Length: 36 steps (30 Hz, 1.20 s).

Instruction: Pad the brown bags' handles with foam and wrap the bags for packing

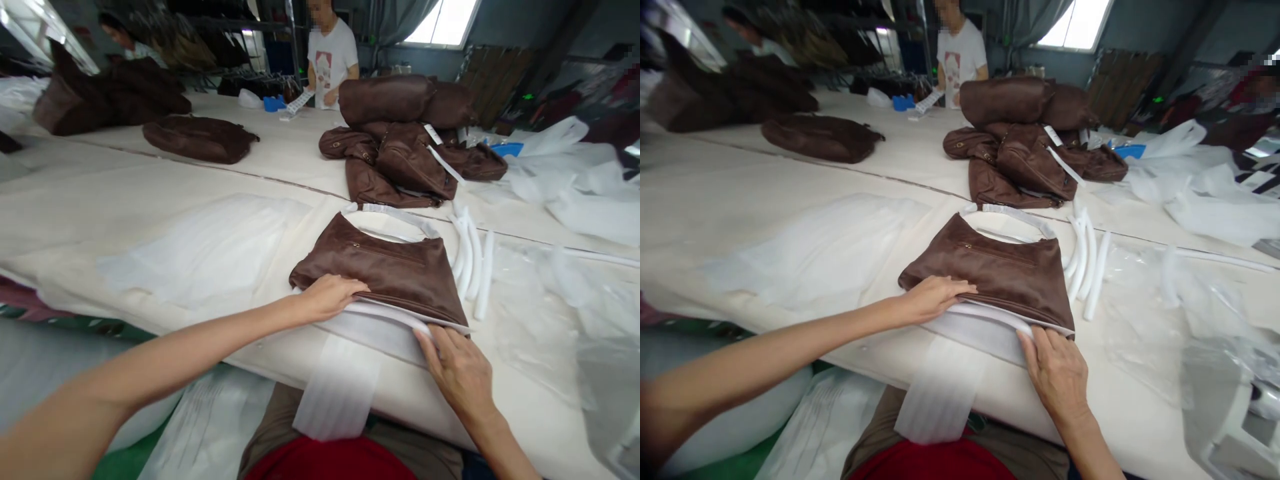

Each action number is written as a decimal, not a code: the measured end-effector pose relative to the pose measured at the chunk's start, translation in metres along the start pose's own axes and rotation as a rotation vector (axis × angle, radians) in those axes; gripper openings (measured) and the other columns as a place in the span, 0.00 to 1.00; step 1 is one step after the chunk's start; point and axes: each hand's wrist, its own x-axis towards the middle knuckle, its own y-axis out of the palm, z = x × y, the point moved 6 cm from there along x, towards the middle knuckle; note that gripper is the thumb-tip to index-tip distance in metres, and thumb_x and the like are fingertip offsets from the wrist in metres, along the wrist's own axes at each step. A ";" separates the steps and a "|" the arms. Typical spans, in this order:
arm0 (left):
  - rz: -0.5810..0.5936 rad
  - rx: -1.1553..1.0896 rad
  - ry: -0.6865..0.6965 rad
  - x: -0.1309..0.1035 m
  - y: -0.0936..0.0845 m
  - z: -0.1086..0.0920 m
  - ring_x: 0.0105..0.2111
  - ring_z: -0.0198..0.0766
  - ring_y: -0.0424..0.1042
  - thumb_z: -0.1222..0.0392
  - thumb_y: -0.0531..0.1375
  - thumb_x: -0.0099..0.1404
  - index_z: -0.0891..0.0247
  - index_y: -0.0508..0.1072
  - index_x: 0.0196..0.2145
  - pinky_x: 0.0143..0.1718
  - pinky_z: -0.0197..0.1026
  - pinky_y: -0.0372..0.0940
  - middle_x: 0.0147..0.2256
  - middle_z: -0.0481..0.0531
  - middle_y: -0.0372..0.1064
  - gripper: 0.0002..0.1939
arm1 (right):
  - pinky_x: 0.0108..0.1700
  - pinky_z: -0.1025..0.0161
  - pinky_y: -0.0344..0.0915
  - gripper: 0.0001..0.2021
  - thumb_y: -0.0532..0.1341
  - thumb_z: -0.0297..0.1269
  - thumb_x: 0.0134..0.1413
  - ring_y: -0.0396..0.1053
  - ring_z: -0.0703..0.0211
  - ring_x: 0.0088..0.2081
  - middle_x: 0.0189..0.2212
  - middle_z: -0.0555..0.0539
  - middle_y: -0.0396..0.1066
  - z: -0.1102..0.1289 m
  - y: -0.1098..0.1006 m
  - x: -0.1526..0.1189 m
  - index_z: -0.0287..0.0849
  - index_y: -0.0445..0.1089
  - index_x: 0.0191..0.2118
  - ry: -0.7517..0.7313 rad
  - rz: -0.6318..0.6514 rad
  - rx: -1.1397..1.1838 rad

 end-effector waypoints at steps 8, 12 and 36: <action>-0.342 0.365 0.259 -0.028 0.044 0.002 0.64 0.46 0.59 0.70 0.48 0.71 0.65 0.63 0.62 0.66 0.59 0.52 0.60 0.59 0.65 0.24 | 0.39 0.57 0.61 0.16 0.56 0.44 0.67 0.70 0.52 0.32 0.27 0.44 0.74 0.003 0.016 -0.011 0.41 0.74 0.34 0.128 0.056 0.013; -0.418 0.426 0.312 -0.028 0.041 0.002 0.63 0.45 0.61 0.75 0.46 0.69 0.64 0.65 0.62 0.67 0.57 0.51 0.59 0.57 0.67 0.27 | 0.45 0.55 0.65 0.14 0.58 0.45 0.65 0.72 0.50 0.40 0.38 0.41 0.76 -0.013 -0.029 -0.004 0.41 0.74 0.44 0.162 0.081 0.156; -0.196 0.411 0.429 -0.002 0.035 -0.010 0.69 0.51 0.46 0.54 0.62 0.66 0.47 0.54 0.67 0.68 0.66 0.30 0.69 0.47 0.49 0.35 | 0.58 0.20 0.49 0.31 0.67 0.48 0.55 0.54 0.28 0.66 0.68 0.43 0.52 0.018 0.043 -0.004 0.66 0.60 0.64 -0.388 0.487 0.311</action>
